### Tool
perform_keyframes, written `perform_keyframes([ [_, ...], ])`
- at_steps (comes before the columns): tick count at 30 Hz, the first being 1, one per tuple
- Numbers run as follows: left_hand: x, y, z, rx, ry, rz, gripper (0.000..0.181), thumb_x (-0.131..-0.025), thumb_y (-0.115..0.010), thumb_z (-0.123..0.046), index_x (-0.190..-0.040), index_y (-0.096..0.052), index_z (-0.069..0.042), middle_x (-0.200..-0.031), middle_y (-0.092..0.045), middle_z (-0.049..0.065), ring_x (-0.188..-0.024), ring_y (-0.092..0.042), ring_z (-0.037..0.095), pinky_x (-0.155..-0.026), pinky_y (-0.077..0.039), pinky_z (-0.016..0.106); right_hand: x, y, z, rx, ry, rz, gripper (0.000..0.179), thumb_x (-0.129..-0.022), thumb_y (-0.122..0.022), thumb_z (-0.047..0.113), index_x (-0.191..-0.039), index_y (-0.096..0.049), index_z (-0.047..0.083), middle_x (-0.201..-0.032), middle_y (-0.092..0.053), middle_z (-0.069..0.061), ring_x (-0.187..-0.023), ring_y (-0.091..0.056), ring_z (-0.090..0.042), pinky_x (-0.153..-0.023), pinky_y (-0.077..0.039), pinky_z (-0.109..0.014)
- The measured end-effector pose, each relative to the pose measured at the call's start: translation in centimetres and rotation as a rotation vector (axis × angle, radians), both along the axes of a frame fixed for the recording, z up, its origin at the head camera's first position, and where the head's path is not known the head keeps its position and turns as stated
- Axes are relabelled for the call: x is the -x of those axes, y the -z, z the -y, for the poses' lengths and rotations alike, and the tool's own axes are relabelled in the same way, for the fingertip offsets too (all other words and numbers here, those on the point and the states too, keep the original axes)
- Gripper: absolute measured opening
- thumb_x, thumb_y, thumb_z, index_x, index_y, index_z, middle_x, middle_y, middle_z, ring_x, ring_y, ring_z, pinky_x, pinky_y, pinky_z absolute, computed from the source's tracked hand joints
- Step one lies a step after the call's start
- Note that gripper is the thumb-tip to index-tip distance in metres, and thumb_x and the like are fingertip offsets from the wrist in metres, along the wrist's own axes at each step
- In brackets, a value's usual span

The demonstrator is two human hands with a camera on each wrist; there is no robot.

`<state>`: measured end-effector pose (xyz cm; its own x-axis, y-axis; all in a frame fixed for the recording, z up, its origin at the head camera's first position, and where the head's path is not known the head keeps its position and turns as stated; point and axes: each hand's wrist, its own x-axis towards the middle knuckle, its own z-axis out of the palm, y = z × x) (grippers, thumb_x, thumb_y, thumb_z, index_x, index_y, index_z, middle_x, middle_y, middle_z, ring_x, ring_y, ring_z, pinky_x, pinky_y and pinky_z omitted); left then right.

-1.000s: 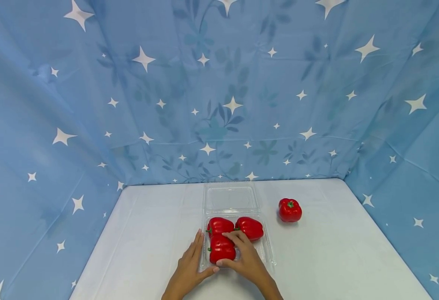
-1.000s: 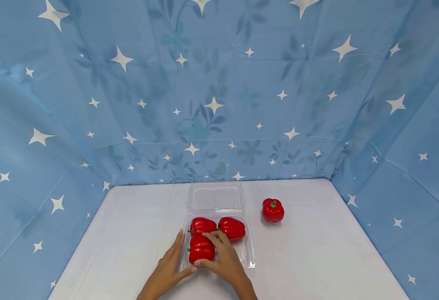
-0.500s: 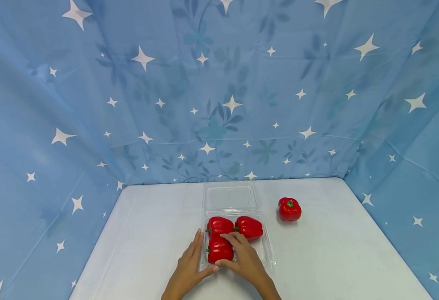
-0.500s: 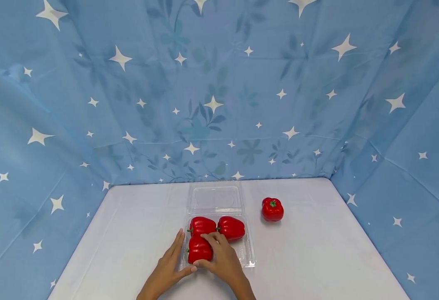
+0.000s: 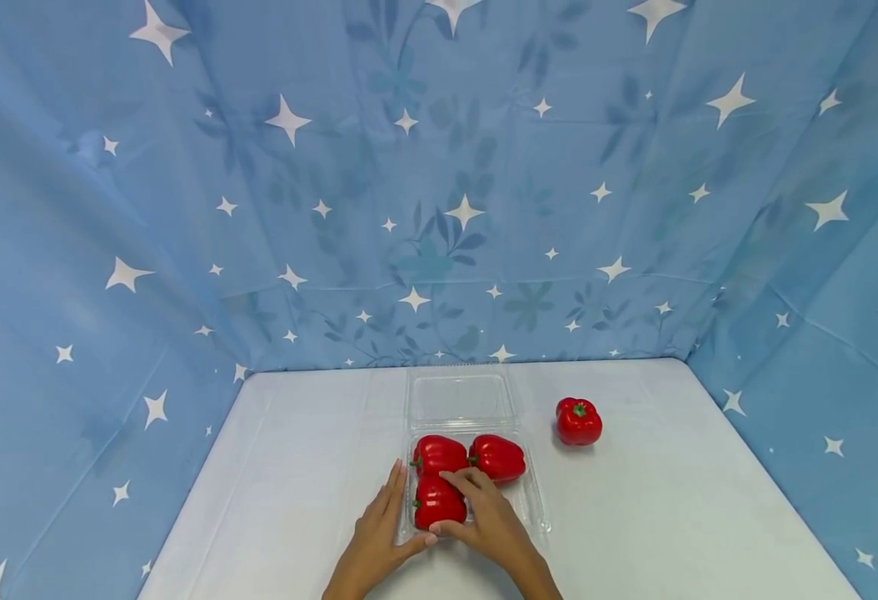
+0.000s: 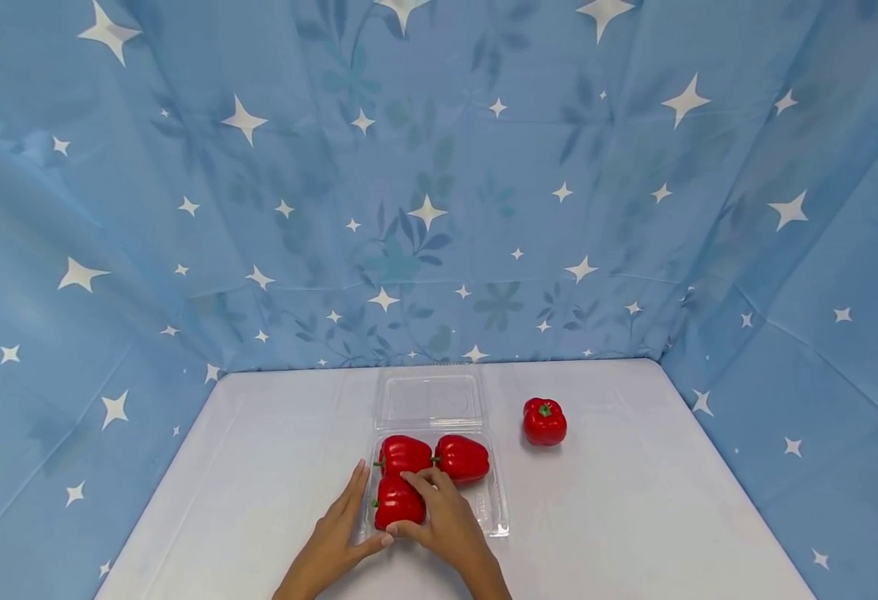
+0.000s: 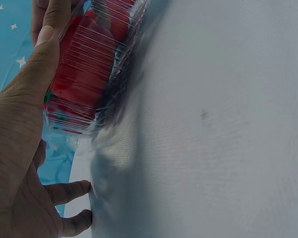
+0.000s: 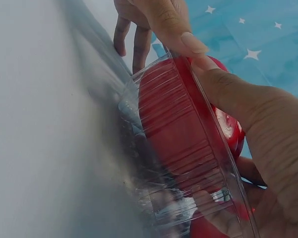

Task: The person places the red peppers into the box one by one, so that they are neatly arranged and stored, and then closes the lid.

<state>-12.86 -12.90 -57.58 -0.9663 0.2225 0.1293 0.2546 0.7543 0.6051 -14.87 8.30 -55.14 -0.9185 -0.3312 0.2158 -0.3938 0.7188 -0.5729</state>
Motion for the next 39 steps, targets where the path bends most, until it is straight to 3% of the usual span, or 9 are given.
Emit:
perform_keyframes([
  [12, -0.04, 0.15, -0.2, -0.008, -0.014, 0.014, 0.108, -0.078, -0.063, -0.071, -0.158, -0.017, -0.015, -0.162, -0.024, 0.01, -0.137, -0.042, 0.045, -0.091, -0.039, 0.078, 0.04, 0.22, -0.14, -0.043, 0.0, -0.037, 0.064, -0.082, -0.068, 0.058, -0.13, -0.064, 0.017, -0.116, -0.065, -0.001, -0.107, -0.065, -0.021, -0.093, -0.056, -0.044],
  [25, 0.06, -0.27, -0.36, -0.006, -0.021, -0.001, 0.108, -0.077, -0.064, -0.071, -0.158, -0.016, -0.017, -0.162, -0.026, 0.011, -0.136, -0.042, 0.046, -0.091, -0.04, 0.077, 0.04, 0.69, 0.02, -0.055, 0.022, -0.143, 0.055, -0.084, -0.068, 0.053, -0.133, -0.062, 0.029, -0.104, -0.056, 0.004, -0.085, -0.058, -0.007, -0.079, -0.06, -0.034],
  [29, -0.06, -0.14, -0.42, -0.012, -0.021, 0.014, 0.108, -0.077, -0.065, -0.07, -0.158, -0.016, -0.017, -0.161, -0.026, 0.012, -0.135, -0.042, 0.047, -0.09, -0.04, 0.078, -0.05, 0.61, -0.2, -0.02, 0.005, -0.14, 0.052, -0.085, -0.069, 0.05, -0.131, -0.064, 0.025, -0.103, -0.059, 0.004, -0.085, -0.059, -0.008, -0.081, -0.06, -0.036],
  [34, -0.27, 0.06, -0.32, -0.022, -0.019, 0.015, 0.108, -0.078, -0.067, -0.067, -0.158, -0.016, -0.016, -0.159, -0.029, 0.016, -0.134, -0.043, 0.049, -0.087, -0.04, 0.079, -0.25, 0.66, -0.48, 0.07, -0.015, -0.095, 0.048, -0.086, -0.07, 0.044, -0.126, -0.067, 0.017, -0.104, -0.062, 0.003, -0.082, -0.059, -0.012, -0.077, -0.057, -0.028],
  [39, -0.16, 0.07, -0.27, -0.007, -0.033, 0.019, 0.107, -0.078, -0.066, -0.068, -0.158, -0.017, -0.017, -0.161, -0.026, 0.011, -0.136, -0.042, 0.045, -0.09, -0.039, 0.078, -0.06, 0.71, -0.53, 0.108, -0.035, -0.084, 0.046, -0.088, -0.067, 0.043, -0.124, -0.068, 0.015, -0.104, -0.063, 0.002, -0.081, -0.058, -0.013, -0.074, -0.054, -0.025],
])
